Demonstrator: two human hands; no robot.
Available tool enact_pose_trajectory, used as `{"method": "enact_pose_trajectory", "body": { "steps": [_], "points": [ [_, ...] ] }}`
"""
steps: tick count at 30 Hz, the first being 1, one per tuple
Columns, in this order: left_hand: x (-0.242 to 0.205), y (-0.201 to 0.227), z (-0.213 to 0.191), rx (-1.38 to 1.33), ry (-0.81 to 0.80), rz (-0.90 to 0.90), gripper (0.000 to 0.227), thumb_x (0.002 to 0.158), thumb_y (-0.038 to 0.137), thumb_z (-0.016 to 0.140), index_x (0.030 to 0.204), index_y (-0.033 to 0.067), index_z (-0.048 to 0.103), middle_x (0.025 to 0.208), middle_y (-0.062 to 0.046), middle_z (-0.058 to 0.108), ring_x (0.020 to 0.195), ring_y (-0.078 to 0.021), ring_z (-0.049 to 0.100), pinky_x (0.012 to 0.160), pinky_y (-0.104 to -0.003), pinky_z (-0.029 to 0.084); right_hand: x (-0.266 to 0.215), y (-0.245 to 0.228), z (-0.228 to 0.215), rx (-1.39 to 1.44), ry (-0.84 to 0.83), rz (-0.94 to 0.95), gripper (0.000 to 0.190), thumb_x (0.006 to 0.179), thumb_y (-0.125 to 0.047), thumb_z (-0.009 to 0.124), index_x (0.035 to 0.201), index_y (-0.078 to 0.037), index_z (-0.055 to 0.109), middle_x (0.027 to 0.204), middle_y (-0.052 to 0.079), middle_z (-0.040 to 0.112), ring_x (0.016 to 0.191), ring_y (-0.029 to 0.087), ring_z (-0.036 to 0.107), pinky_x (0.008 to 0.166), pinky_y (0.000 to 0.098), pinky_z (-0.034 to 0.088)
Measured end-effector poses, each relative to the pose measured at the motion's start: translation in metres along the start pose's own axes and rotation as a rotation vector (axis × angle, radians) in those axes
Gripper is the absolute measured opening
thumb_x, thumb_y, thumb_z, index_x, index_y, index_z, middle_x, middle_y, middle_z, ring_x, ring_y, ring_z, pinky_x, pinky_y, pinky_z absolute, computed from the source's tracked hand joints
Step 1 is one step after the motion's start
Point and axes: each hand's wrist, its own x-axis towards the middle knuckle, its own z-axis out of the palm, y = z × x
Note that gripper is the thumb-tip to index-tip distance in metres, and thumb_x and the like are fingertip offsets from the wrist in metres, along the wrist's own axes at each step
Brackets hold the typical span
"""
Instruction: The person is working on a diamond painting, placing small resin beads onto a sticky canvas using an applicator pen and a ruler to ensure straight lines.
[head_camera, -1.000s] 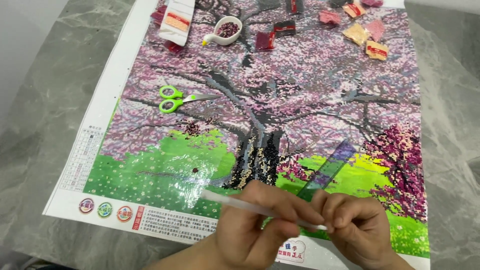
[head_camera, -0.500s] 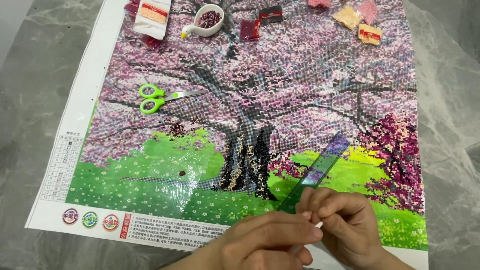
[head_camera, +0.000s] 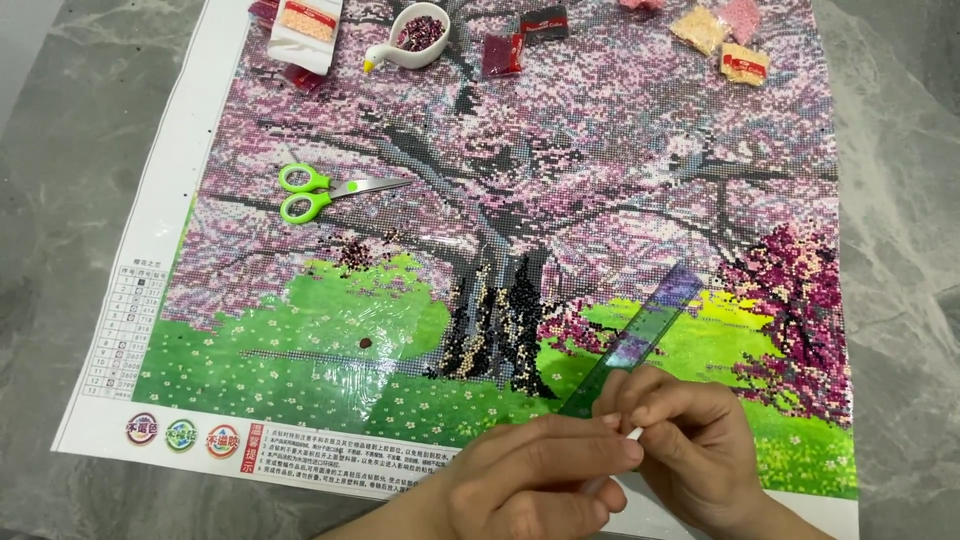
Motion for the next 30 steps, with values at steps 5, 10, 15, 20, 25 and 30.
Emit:
{"method": "enact_pose_trajectory", "body": {
  "steps": [5,10,15,20,25,30],
  "points": [
    [0.0,-0.014,0.018,-0.005,0.227,0.053,0.019,0.091,-0.01,0.071,0.096,-0.0007,0.055,0.117,-0.022,0.063,0.097,-0.0371,0.074,0.084,-0.044,0.067,-0.002,0.003,-0.004,-0.033,0.019,0.006,0.008,0.089,-0.009,0.071,0.093,-0.004,0.074,0.085,0.014,0.064,0.081,0.029,0.058,0.074,0.0418,0.046],
    [-0.005,-0.024,0.055,-0.48,0.589,-0.046,0.007,0.093,0.001,0.064,0.091,-0.0054,0.062,0.108,-0.032,0.064,0.089,-0.035,0.069,0.083,-0.04,0.059,-0.005,0.008,-0.011,0.003,0.035,0.026,0.01,0.089,-0.009,0.072,0.097,-0.003,0.074,0.092,0.015,0.062,0.084,0.031,0.057,0.076,0.0429,0.046],
    [0.003,-0.016,0.035,-0.239,0.514,-0.196,0.009,0.096,-0.004,0.054,0.09,0.0024,0.056,0.101,-0.023,0.069,0.086,-0.0269,0.075,0.077,-0.032,0.065,-0.005,0.004,-0.01,0.029,-0.034,0.081,0.029,0.095,-0.021,0.073,0.11,0.004,0.07,0.101,0.02,0.058,0.093,0.03,0.056,0.075,0.0381,0.047],
    [0.003,-0.02,0.026,-0.469,0.506,-0.276,0.016,0.097,-0.003,0.054,0.099,0.003,0.039,0.102,-0.03,0.064,0.084,-0.0375,0.073,0.068,-0.038,0.064,0.001,-0.004,-0.007,0.055,-0.095,0.107,0.05,0.101,-0.036,0.072,0.126,0.006,0.061,0.102,0.014,0.053,0.089,0.024,0.052,0.069,0.0345,0.041],
    [0.004,-0.016,0.027,-0.775,0.616,-0.428,0.018,0.095,-0.002,0.056,0.1,0.001,0.039,0.098,-0.035,0.062,0.089,-0.0417,0.069,0.078,-0.048,0.063,0.02,-0.016,-0.034,-0.553,-0.148,-0.083,0.043,0.096,-0.031,0.06,0.123,0.001,0.06,0.108,0.015,0.065,0.099,0.026,0.063,0.085,0.0359,0.053],
    [0.008,-0.018,0.021,-0.717,0.632,-0.485,0.022,0.095,0.004,0.06,0.098,0.0017,0.038,0.094,-0.035,0.065,0.084,-0.0407,0.071,0.072,-0.046,0.066,0.021,-0.023,-0.039,-0.815,-0.176,-0.073,0.042,0.094,-0.035,0.053,0.111,0.0,0.068,0.109,0.017,0.07,0.093,0.023,0.068,0.078,0.0309,0.059]
  ]
}}
